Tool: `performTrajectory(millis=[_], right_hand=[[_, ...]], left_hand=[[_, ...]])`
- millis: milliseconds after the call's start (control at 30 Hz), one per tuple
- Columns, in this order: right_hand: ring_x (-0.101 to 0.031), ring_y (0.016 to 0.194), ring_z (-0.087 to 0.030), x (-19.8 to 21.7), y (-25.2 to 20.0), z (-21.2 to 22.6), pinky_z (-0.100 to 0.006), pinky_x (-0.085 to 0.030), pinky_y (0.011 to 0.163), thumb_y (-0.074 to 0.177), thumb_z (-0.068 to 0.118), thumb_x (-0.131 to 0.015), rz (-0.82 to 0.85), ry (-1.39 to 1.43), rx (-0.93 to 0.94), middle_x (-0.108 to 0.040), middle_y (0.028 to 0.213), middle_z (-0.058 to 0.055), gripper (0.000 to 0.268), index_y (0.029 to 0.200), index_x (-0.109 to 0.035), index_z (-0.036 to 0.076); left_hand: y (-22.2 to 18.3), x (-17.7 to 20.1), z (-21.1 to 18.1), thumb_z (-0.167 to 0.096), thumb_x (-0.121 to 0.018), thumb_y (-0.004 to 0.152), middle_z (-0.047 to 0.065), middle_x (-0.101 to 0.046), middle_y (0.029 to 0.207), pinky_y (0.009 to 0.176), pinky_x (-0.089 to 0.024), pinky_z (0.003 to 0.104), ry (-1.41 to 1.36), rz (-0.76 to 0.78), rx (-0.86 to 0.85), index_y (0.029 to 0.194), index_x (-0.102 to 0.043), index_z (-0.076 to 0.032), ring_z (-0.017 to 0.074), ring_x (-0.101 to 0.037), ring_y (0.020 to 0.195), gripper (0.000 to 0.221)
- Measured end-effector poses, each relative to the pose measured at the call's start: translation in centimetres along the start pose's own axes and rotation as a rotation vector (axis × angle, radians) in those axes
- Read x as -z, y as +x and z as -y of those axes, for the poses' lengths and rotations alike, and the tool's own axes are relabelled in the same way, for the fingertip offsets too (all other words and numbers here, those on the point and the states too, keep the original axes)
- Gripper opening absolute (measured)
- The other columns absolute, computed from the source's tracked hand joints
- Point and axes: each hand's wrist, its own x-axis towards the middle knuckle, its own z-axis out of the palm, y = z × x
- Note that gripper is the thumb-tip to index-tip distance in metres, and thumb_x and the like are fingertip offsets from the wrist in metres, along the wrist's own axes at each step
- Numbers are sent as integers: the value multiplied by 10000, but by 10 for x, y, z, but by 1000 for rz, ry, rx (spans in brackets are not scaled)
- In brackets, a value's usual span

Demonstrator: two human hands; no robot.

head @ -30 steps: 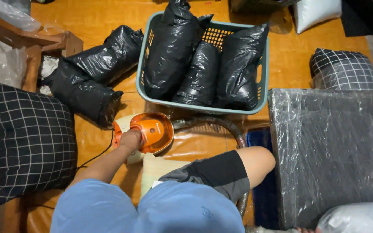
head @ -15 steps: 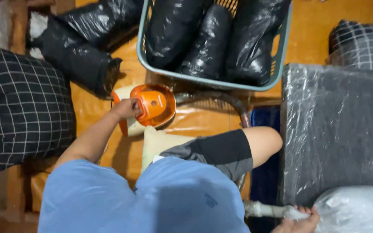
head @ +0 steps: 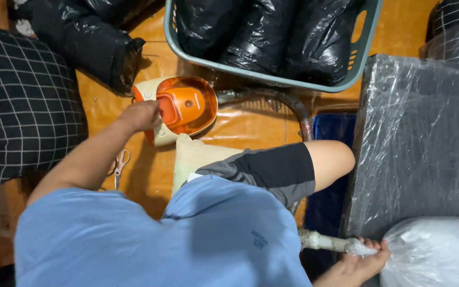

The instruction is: The person uses a vacuum sealer to compress a white pillow inside a plastic bag, manipulating the bag and nozzle by hand to remove the air and then sealing the bag closed.

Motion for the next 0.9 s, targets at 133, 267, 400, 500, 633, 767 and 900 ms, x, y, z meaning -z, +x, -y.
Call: performTrajectory(millis=[133, 267, 400, 500, 633, 767, 900], right_hand=[[-345, 1058, -249, 18, 6, -91, -397, -367, 1048, 905, 102, -287, -13, 133, 71, -303, 1261, -186, 617, 1500, -241, -53], [-374, 1263, -401, 5, 36, -71, -511, -334, 1162, 999, 119, -237, -23, -60, 8, -284, 1360, -307, 585, 1534, -160, -106], [-461, 639, -77, 59, 41, -263, -230, -455, 659, 1015, 257, -655, -570, 868, -833, -494, 691, 83, 248, 817, -509, 223], [-488, 635, -79, 56, 34, -288, -247, -470, 634, 992, 215, -664, -631, 900, -819, -532, 719, 76, 146, 879, -573, 196], [-535, 656, -55, 35, 20, -279, -236, -525, 642, 961, 232, -668, -686, 867, -770, -565, 834, 53, 165, 1100, -653, 145], [-514, 602, -42, 13, 19, -202, -212, -494, 601, 944, 149, -677, -799, 887, -794, -564, 744, 65, 79, 1016, -645, 140], [-499, 548, -65, -9, 6, -176, -209, -458, 508, 921, 100, -679, -805, 918, -696, -527, 685, 38, 229, 1115, -558, 110]], left_hand=[[-26, 4, 8, -596, -777, 784, 99, -704, 992, 839, -544, 418, 29, 78, -20, 1006, -639, -83, 318, -682, 907, 576], [-43, -46, -2, -519, -799, 725, 201, -606, 989, 836, -532, 465, -9, -126, -106, 959, -599, -35, 404, -625, 877, 574], [-45, -49, 2, -333, -781, 791, 187, -621, 994, 826, -529, 451, -13, -223, -75, 989, -570, -51, 385, -623, 894, 404], [-38, -45, 11, -398, -771, 795, 177, -636, 966, 806, -537, 451, 11, -150, -53, 968, -588, -58, 374, -637, 863, 423], [-31, -40, 25, -546, -675, 840, 140, -673, 962, 833, -551, 419, 161, -112, -76, 975, -611, -84, 329, -668, 889, 485], [-30, -32, 29, -596, -644, 831, 104, -679, 974, 802, -554, 438, 205, -106, -125, 970, -574, -132, 325, -683, 874, 489], [-13, -21, 26, -614, -636, 831, 76, -722, 1016, 830, -568, 393, 266, 48, -60, 1127, -620, -163, 276, -718, 914, 540]])
